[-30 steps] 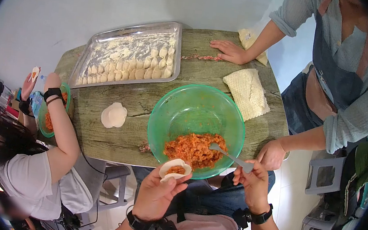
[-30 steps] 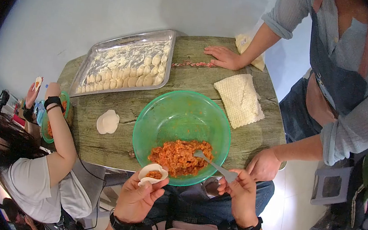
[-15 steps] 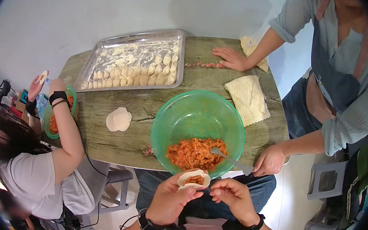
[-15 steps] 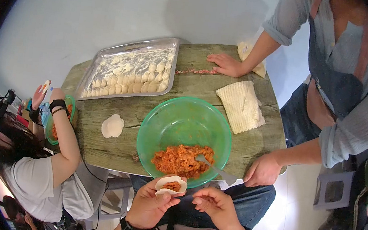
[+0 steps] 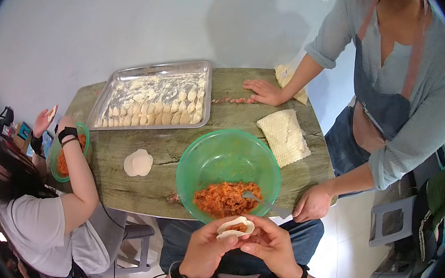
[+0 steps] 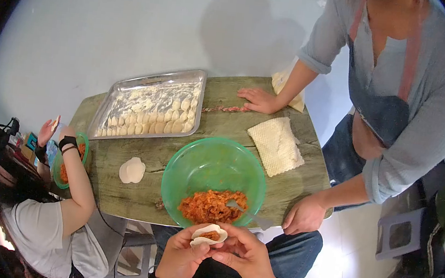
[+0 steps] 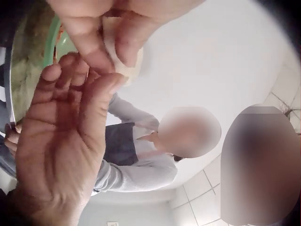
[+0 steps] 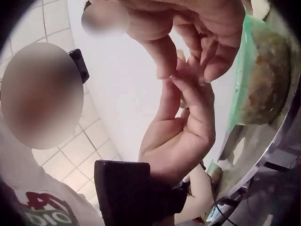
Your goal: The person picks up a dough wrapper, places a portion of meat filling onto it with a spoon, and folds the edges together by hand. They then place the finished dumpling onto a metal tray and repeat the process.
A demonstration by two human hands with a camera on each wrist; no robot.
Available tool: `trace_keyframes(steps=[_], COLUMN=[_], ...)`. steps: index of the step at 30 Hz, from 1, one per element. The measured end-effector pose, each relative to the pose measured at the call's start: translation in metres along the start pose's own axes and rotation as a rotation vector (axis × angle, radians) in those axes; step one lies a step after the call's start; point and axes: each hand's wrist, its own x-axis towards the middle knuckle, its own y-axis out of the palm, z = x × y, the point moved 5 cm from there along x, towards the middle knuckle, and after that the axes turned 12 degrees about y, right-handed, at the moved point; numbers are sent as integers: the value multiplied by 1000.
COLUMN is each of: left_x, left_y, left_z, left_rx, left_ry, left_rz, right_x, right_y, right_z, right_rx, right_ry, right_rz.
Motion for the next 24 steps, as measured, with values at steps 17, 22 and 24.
trace_keyframes(steps=[17,22,24], left_x=[-12,-20,-22], left_y=[28,26,26], left_z=[-18,-19,-19], left_rx=[364,433,426], left_ry=[270,318,329], left_rz=[-53,-81,-89], right_x=[-7,-6,-6], right_y=[-3,-4,-5], right_z=[25,22,19], right_rx=[-49,-60,-37], right_ry=[-277,-199,-184], right_rz=[-46,-54,-43])
